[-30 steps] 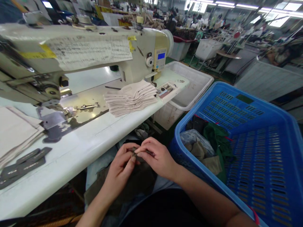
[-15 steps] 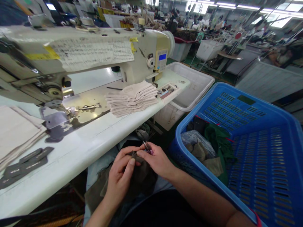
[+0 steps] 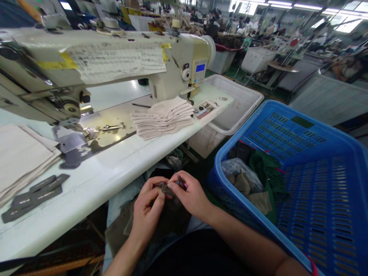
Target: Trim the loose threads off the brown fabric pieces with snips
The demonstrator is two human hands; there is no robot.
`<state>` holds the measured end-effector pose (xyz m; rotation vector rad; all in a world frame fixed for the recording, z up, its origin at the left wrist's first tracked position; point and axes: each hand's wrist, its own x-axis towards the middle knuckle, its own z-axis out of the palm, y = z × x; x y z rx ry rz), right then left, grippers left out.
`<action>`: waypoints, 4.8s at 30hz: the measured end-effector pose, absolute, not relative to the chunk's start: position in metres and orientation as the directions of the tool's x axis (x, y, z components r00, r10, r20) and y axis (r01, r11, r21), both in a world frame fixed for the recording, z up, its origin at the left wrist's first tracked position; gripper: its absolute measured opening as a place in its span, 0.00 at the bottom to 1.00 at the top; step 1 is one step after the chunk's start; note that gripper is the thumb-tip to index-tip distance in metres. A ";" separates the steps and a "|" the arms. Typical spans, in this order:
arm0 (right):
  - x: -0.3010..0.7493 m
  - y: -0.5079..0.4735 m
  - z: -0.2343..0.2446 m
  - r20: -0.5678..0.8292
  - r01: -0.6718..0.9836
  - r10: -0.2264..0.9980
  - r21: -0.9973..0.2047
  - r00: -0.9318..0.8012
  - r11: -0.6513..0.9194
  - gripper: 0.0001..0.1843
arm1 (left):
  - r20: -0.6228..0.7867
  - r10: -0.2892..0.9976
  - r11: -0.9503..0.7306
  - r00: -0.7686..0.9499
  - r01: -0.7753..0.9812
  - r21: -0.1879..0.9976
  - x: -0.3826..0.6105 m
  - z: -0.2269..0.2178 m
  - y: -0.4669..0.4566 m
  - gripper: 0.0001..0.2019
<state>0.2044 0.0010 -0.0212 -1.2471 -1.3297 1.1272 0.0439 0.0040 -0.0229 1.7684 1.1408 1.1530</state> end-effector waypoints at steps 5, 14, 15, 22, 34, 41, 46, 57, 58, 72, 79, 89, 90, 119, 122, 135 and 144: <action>0.205 0.002 -0.023 0.060 0.129 0.998 -0.990 -0.030 0.063 0.06 | 0.281 0.935 -0.335 0.215 0.282 0.899 0.044 -0.023 0.005 0.15; 0.206 0.002 -0.023 0.021 0.143 1.000 -0.989 -0.020 0.023 0.07 | 0.248 0.945 -0.304 0.211 0.298 0.905 0.045 -0.026 0.006 0.15; 0.206 0.002 -0.024 -0.015 0.128 1.000 -0.992 -0.024 -0.012 0.07 | 0.252 0.946 -0.306 0.204 0.301 0.903 0.045 -0.027 0.006 0.15; 0.201 0.005 -0.030 -0.211 -0.022 0.977 -0.977 -0.023 -0.212 0.09 | 0.237 0.952 -0.286 0.193 0.287 0.914 0.045 -0.030 0.007 0.15; 0.203 0.004 -0.032 -0.420 -0.148 0.906 -0.894 -0.044 -0.422 0.09 | 0.241 0.956 -0.283 0.168 0.301 0.911 0.049 -0.026 0.005 0.16; 0.221 -0.017 -0.014 -0.061 0.271 0.996 -0.962 -0.059 -0.043 0.11 | 0.353 0.907 -0.421 0.230 0.471 0.775 0.040 -0.028 0.009 0.15; 0.215 -0.020 0.000 -0.170 0.247 0.954 -0.963 -0.245 -0.109 0.10 | 0.450 0.852 -0.523 0.269 0.490 0.697 0.043 -0.028 0.008 0.15; 0.212 -0.016 0.002 -0.192 0.274 0.959 -0.953 -0.209 -0.131 0.12 | 0.516 0.800 -0.593 0.308 0.538 0.599 0.046 -0.027 0.008 0.13; 0.213 -0.016 0.002 -0.189 0.277 0.960 -0.952 -0.209 -0.127 0.13 | 0.514 0.800 -0.593 0.310 0.543 0.595 0.045 -0.027 0.008 0.13; 0.213 -0.015 0.000 -0.206 0.308 0.956 -0.942 -0.211 -0.135 0.12 | 0.580 0.734 -0.665 0.352 0.541 0.514 0.045 -0.030 0.009 0.12; 0.214 -0.012 -0.010 -0.287 0.187 0.927 -0.951 -0.243 -0.246 0.22 | 0.611 0.677 -0.715 0.410 0.564 0.413 0.044 -0.030 0.009 0.12; 0.212 -0.010 -0.024 -0.366 0.154 0.915 -0.927 -0.169 -0.343 0.14 | 0.598 0.645 -0.749 0.475 0.547 0.373 0.044 -0.033 0.007 0.09; 0.212 -0.011 -0.025 -0.355 0.165 0.922 -0.930 -0.158 -0.330 0.14 | 0.599 0.648 -0.747 0.470 0.544 0.382 0.044 -0.033 0.007 0.09; 0.231 -0.003 -0.011 0.121 0.557 0.914 -0.759 -0.387 0.336 0.15 | 0.492 0.758 -0.647 0.429 0.591 0.482 0.046 -0.029 0.001 0.10; 0.230 -0.003 -0.014 0.094 0.598 0.929 -0.741 -0.358 0.306 0.07 | 0.506 0.762 -0.637 0.404 0.609 0.473 0.049 -0.029 0.000 0.09; 0.231 -0.006 -0.015 0.085 0.508 0.949 -0.828 -0.302 0.236 0.06 | 0.499 0.768 -0.628 0.402 0.622 0.466 0.050 -0.029 0.002 0.09; 0.227 -0.007 -0.020 0.227 0.492 0.943 -0.809 -0.243 0.322 0.04 | 0.296 0.906 -0.419 0.302 0.547 0.725 0.051 -0.025 0.002 0.14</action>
